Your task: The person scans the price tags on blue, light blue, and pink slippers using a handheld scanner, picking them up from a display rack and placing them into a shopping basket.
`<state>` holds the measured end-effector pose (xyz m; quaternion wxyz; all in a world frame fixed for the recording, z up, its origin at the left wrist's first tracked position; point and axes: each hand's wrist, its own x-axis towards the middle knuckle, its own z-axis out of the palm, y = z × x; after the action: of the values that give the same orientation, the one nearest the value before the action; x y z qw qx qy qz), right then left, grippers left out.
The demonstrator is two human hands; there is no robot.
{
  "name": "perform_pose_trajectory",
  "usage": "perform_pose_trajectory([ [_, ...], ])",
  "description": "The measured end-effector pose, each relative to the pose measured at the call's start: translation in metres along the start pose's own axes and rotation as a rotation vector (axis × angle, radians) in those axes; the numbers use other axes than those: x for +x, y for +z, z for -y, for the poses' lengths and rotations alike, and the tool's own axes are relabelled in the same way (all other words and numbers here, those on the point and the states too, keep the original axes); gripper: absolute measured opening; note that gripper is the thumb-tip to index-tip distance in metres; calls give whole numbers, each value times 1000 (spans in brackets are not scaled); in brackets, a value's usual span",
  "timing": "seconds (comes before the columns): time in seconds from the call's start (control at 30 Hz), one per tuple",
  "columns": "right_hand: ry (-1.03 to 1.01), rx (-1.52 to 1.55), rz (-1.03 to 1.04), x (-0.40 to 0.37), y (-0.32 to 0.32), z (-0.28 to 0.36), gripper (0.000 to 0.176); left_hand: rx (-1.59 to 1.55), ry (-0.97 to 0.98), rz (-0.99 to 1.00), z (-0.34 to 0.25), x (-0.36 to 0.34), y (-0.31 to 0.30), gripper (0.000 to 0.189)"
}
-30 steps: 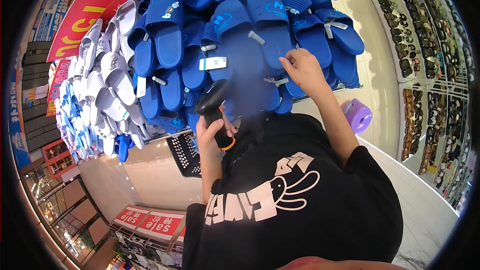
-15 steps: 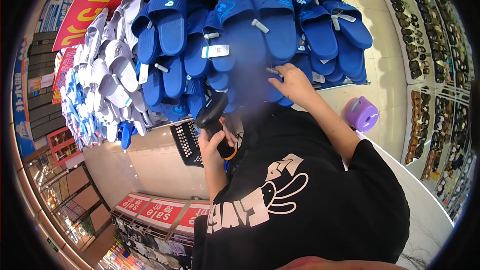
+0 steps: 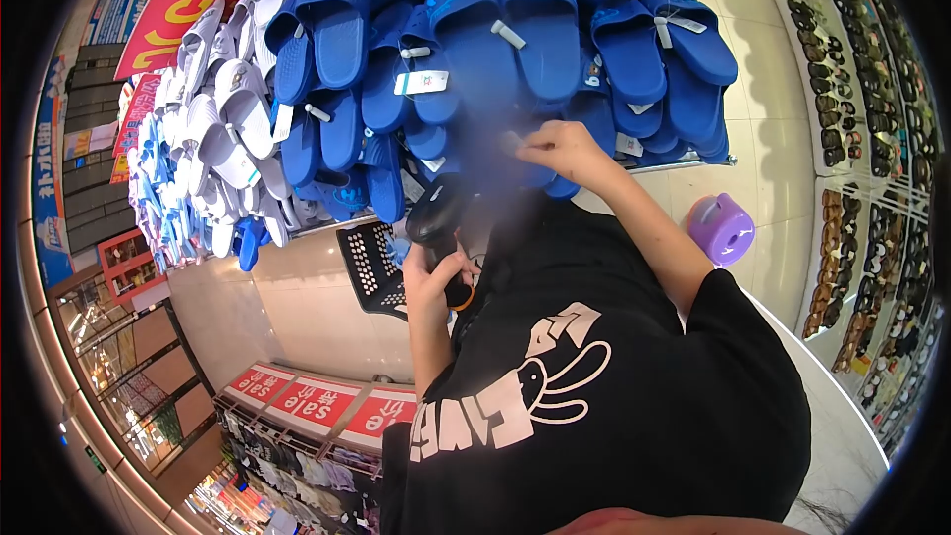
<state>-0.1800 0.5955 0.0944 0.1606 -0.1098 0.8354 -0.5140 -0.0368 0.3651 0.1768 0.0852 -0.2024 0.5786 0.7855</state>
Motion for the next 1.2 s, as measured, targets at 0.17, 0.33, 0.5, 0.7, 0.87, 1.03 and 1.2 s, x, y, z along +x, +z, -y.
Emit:
perform_pose_trajectory([
  [0.17, -109, 179, 266, -7, -18, 14, 19, 129, -16, 59, 2, 0, 14, 38],
  [0.33, -18, 375, 303, 5, -20, 15, 29, 151, 43, 182, -3, -5, 27, 38],
  [0.5, 146, 746, 182, 9, -22, 33, 32, 123, 66, 244, -16, -4, 36, 35],
  [0.7, 169, 847, 103, 26, -27, 40, 26, 176, -21, 175, -30, -1, 49, 35],
  [0.87, 87, 1198, 122, 35, -21, 36, 25, 149, -37, 113, -30, 2, 41, 35],
  [1.03, 121, 1373, 116, 46, -10, 19, 20, 126, -38, 90, -31, 9, 42, 35],
  [1.2, 100, 1367, 157, 43, -20, 29, 30, 133, -61, 147, -34, 17, 47, 35],
])
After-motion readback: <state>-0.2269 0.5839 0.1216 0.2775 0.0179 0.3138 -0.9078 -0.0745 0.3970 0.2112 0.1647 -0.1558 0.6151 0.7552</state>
